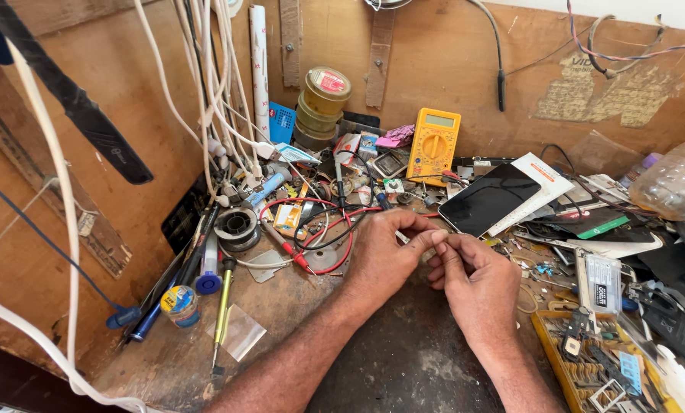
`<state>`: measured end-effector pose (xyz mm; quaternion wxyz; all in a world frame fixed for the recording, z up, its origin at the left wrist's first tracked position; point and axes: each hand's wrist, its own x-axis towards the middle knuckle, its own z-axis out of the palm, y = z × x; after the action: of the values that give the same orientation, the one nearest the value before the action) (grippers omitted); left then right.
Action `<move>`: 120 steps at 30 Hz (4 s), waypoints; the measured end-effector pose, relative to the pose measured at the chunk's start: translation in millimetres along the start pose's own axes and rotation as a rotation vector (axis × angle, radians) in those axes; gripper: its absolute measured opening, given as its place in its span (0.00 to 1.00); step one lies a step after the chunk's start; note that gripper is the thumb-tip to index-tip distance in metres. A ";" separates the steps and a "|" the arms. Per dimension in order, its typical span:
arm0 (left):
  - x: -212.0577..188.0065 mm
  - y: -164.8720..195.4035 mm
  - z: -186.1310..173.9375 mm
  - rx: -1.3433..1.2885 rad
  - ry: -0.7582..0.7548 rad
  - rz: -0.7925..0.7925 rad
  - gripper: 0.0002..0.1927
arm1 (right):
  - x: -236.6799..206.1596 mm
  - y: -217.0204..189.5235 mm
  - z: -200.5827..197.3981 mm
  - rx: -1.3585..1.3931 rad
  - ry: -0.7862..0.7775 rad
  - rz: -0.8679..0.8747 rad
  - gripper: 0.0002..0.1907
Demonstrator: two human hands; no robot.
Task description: The person works on a disassembled smartphone motherboard at a cluttered repair bench, picking at and repositioning small components on the board with their fingers. They then pick up a hot air gun and direct heated air at the board while holding it steady with the other hand.
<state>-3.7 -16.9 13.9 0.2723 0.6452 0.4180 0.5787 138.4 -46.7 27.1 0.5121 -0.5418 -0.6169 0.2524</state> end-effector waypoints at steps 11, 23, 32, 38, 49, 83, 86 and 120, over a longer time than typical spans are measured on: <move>11.6 -13.6 -3.0 -0.343 0.021 -0.272 0.15 | -5.8 -10.7 -0.8 0.120 -0.010 -0.284 0.15; 10.1 -13.9 -5.8 -0.467 -0.200 -0.363 0.15 | -9.0 -10.3 -8.4 0.038 0.065 -0.439 0.07; 8.5 2.4 -16.7 0.318 0.208 0.010 0.11 | 3.7 4.3 -4.0 0.096 0.045 0.004 0.02; -4.8 10.9 -6.6 0.678 0.015 -0.043 0.27 | 7.7 15.2 -7.8 -0.289 0.152 0.120 0.02; 4.4 15.3 5.8 0.754 0.010 -0.209 0.33 | 11.0 23.3 -9.2 -0.103 0.218 -0.027 0.02; 27.1 -37.2 -9.3 -0.690 -0.044 -0.659 0.10 | 9.4 12.0 -7.8 0.060 0.258 -0.014 0.03; 25.5 -29.4 -7.9 -0.667 -0.058 -0.685 0.10 | 9.9 12.9 -10.6 0.233 0.273 -0.010 0.04; 17.4 -43.7 8.2 -0.762 0.109 -0.529 0.09 | 23.2 27.7 5.2 0.251 0.105 -0.025 0.06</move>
<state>-5.9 21.0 -15.0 0.6056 0.3390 0.3396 0.6348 147.6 -16.1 9.6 0.6106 -0.4781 -0.5594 0.2926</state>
